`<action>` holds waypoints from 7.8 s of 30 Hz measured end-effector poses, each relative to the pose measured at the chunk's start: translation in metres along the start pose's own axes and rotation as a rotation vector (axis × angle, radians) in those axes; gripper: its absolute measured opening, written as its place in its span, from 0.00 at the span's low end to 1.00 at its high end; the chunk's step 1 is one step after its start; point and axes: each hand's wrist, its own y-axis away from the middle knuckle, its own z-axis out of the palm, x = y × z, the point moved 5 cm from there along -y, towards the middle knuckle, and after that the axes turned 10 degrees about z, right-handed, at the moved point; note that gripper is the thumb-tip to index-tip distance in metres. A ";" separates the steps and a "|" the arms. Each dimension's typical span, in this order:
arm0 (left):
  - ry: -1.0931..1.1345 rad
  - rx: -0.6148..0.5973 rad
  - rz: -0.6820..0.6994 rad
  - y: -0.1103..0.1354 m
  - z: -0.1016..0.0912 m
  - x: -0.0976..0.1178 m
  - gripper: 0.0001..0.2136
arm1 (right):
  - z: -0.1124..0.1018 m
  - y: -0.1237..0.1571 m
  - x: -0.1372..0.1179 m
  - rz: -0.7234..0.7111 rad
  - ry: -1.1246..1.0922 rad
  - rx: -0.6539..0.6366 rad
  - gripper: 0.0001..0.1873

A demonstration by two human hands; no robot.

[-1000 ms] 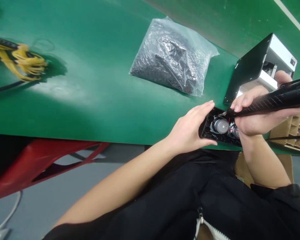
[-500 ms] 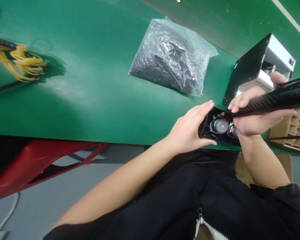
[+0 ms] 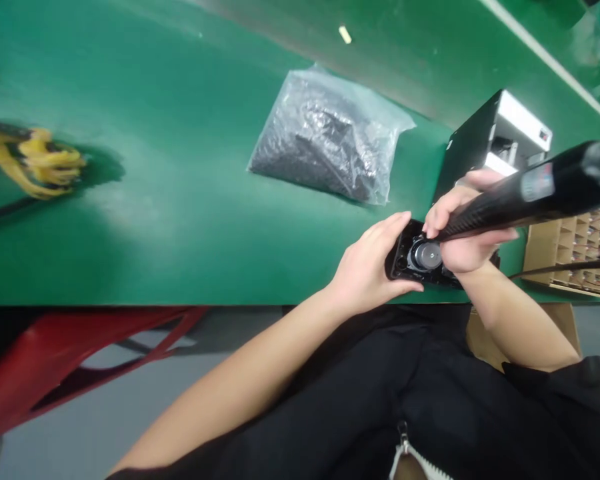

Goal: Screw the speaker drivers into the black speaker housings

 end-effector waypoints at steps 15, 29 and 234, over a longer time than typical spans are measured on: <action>-0.136 0.075 -0.027 0.006 -0.004 -0.029 0.49 | 0.004 0.012 0.055 -0.232 -0.226 -0.208 0.22; -0.106 -0.008 -0.115 0.009 -0.008 -0.020 0.53 | -0.025 0.010 -0.050 -0.241 -0.179 -0.030 0.32; -0.116 0.116 0.317 0.003 -0.010 0.082 0.01 | -0.034 0.079 -0.100 0.073 -0.259 0.191 0.26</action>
